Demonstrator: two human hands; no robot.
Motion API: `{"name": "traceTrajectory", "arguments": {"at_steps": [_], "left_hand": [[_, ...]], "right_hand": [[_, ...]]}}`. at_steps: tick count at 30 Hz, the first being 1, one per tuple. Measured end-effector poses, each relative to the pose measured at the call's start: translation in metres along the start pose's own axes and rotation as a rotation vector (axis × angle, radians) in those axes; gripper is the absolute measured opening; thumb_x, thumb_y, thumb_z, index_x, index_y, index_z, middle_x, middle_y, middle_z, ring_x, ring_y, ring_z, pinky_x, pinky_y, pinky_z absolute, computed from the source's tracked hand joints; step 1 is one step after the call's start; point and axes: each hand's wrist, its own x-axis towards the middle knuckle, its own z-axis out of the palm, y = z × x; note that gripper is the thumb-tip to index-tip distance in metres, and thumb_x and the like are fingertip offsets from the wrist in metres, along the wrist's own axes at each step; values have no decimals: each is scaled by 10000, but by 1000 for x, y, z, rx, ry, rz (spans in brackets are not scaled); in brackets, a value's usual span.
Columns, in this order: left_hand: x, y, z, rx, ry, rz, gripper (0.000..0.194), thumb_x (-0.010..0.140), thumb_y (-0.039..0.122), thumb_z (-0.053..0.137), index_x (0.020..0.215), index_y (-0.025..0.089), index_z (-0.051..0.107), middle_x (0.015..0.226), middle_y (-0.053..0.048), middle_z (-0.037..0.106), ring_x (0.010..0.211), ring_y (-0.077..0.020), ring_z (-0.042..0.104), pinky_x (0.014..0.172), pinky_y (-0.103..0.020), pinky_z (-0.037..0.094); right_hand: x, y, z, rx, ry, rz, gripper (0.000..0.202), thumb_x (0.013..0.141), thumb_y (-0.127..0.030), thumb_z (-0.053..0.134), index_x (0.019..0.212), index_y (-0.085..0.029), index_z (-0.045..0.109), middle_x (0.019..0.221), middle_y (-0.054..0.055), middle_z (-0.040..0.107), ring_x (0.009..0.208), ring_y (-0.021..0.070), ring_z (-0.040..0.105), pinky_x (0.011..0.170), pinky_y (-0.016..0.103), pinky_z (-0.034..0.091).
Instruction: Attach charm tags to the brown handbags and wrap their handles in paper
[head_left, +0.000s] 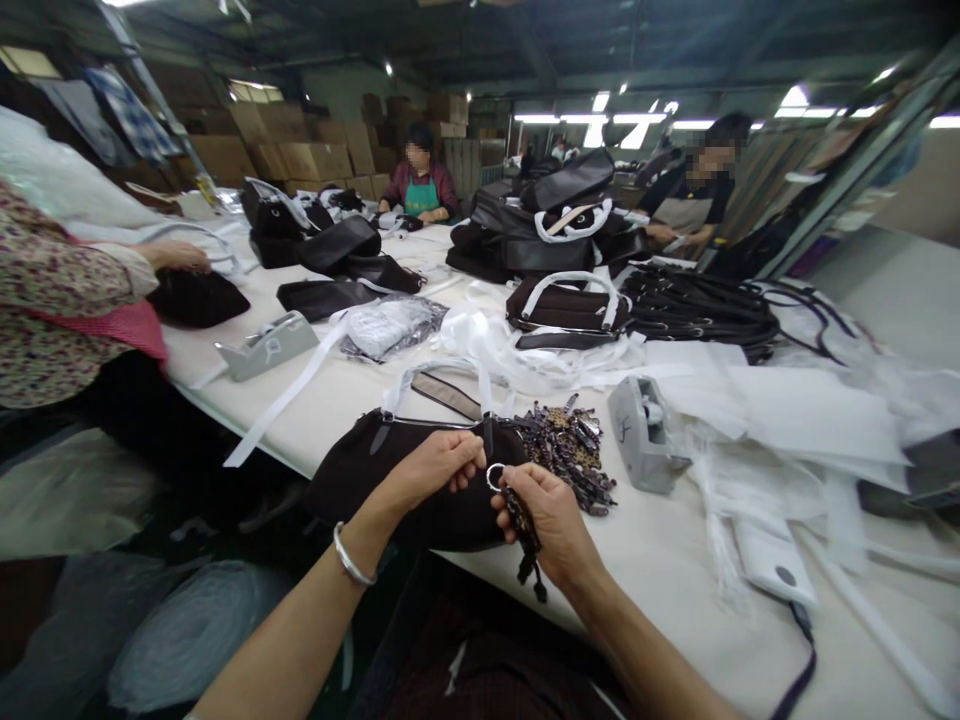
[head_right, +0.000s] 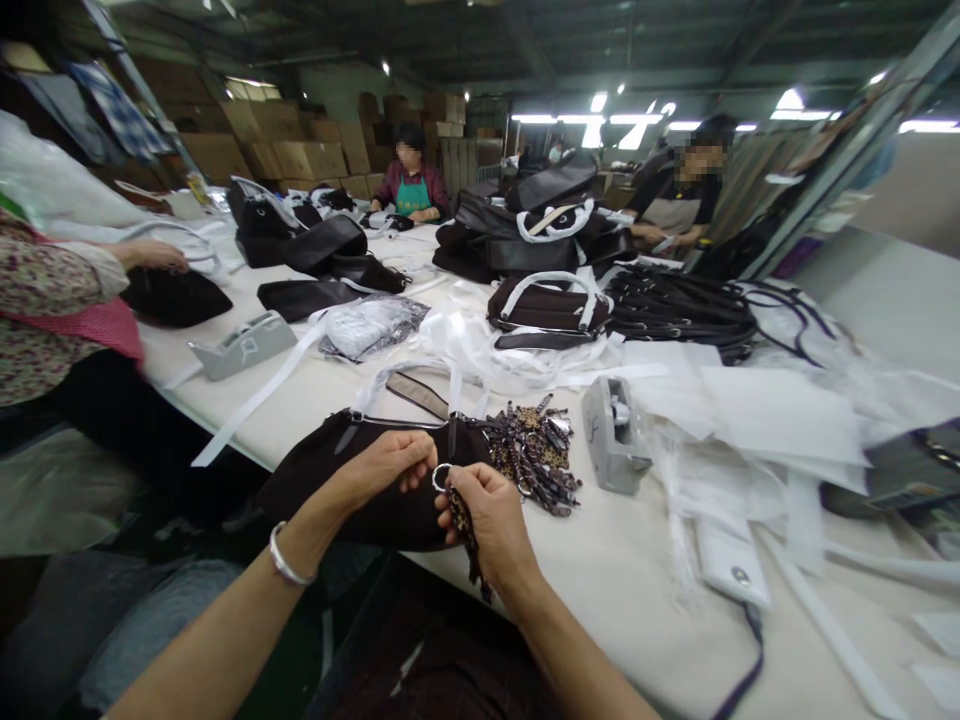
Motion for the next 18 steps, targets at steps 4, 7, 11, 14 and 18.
{"name": "traceTrajectory", "arguments": {"at_steps": [4,7,11,14,18], "left_hand": [[41,-16,-6,408,283,-19,224,849,341,475,759,193,617,769,-51,637,744,-198,593,676,-284,408],[72,-26,-6,431,282,-22,218,807,322,540,642,194,600,766,-73,651,837,-237,593,732,-302,391],[102,-37,-6,307,219,-27,270,774,365,585,574,185,560,603,-14,568,702,-185,542,649,-268,370],[115,-41,-10,131,191,-33,272,740,404,626,621,169,558,572,23,516,613,-137,485,571,-242,343],[122,-37,-17,-126,106,-30,310,683,419,714,715,140,583,620,15,554,578,-98,497,533,-212,378]], "right_hand": [[26,-9,6,-5,83,-58,315,736,-451,699,722,-193,518,572,-13,641,393,84,509,309,173,356],[50,-13,11,-29,125,-119,267,739,-400,675,706,-196,506,551,-21,626,380,79,493,298,173,337],[83,-7,13,-81,198,-131,209,742,-349,649,705,-187,523,551,-12,629,382,78,505,298,171,344],[100,5,8,-129,248,-117,202,733,-335,654,691,-186,524,535,-9,623,377,89,515,296,177,351],[109,16,-1,-125,286,-121,227,744,-366,643,685,-193,507,529,-16,611,371,89,507,300,181,345]]}}
